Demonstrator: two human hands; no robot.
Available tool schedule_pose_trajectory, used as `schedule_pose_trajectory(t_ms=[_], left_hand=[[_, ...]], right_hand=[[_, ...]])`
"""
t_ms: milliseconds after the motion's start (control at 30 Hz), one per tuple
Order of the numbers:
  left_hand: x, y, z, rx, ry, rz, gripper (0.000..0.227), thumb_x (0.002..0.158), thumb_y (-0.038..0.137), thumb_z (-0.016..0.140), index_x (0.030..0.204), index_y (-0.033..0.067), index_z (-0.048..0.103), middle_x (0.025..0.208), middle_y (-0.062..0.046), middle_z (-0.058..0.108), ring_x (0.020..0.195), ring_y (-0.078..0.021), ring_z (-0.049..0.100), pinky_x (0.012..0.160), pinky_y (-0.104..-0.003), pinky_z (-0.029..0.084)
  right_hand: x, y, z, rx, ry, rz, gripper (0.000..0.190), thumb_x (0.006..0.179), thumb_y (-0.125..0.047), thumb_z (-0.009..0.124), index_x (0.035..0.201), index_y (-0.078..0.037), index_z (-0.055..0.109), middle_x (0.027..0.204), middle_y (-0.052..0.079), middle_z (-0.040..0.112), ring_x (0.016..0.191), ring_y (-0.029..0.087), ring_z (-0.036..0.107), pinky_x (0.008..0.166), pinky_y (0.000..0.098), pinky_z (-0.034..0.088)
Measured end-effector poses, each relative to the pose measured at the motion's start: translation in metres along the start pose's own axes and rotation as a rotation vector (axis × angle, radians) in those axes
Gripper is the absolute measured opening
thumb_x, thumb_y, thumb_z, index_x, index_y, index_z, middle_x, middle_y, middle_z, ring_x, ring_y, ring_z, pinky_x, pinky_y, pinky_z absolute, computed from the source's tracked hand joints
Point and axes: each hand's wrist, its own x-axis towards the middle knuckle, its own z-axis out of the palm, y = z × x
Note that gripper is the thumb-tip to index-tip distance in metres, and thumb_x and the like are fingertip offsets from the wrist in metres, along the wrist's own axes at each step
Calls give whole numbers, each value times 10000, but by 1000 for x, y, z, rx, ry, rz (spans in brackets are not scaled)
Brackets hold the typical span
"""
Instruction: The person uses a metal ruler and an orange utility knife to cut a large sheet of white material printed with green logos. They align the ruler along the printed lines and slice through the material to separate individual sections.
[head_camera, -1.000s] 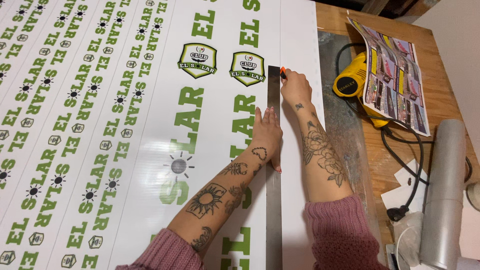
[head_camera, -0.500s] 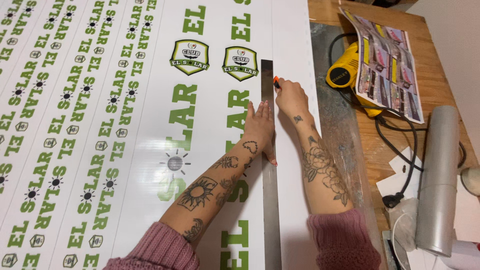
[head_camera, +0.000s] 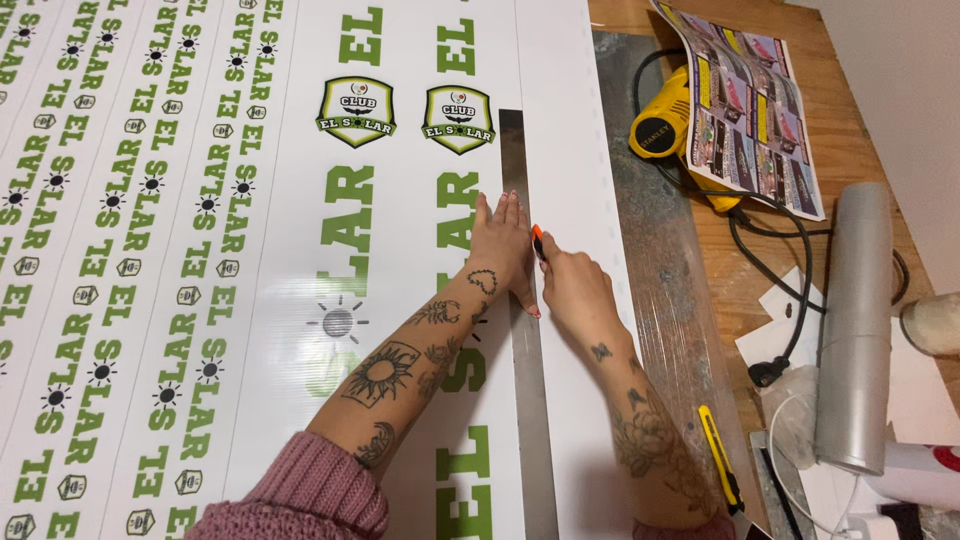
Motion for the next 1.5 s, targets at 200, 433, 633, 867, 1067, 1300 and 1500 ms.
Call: schedule_pose_trajectory(t_ms=[200,433,633,867,1067,1300,1500], left_hand=[[-14,-4,-18,-51,-58,18,1618,482,746,983,1702,-26,253,1804,-217,249,1683,-336,211,1308,-651,-48],[-11,-13,-9,-60,-41,65,1692,455,880,906,1696,-48,225,1806,-228,226,1681,-331,215,1301,-669,-11],[-12,-17,-2,-81,2,95,1667,469,886,904,1679,-63,260,1781,-250,276,1658,-343,267,1296,-670,19],[-5,-14,5,-93,6,94,1715,417,894,917,1671,-69,254,1770,-274,271,1653,-359,262,1292,-691,9],[-6,-15,5,-108,28,101,1705,415,890,917,1670,-63,267,1767,-275,280,1650,-360,270,1295,-699,-7],[-6,-14,4,-114,29,90,1689,422,861,938,1669,-61,268,1768,-279,273,1653,-361,261,1294,-705,-19],[-3,-13,3,-98,-6,90,1698,432,858,931,1683,-56,235,1785,-265,236,1667,-355,222,1292,-704,-33]], right_hand=[[13,21,-25,-53,54,63,524,1066,-159,543,1586,-166,610,1299,315,744,1239,562,680,983,690,544],[130,29,-24,45,362,-49,493,1107,-166,511,1593,-134,586,1312,306,740,1239,558,677,1024,685,534],[189,43,10,-30,360,-25,486,1108,-176,511,1584,-147,603,1290,235,769,1163,482,742,971,616,584],[211,42,19,33,351,-52,491,1119,-146,512,1607,-137,569,1289,218,768,1182,474,731,981,614,582],[217,42,24,84,368,-46,483,1116,-135,516,1593,-109,584,1289,216,774,1176,473,736,968,621,589],[242,53,22,52,298,-58,497,1094,-193,549,1588,-169,598,1330,229,751,1241,496,696,1010,653,564],[221,63,16,-24,212,-15,514,1070,-283,574,1579,-233,624,1346,220,746,1270,484,688,1030,638,554]])
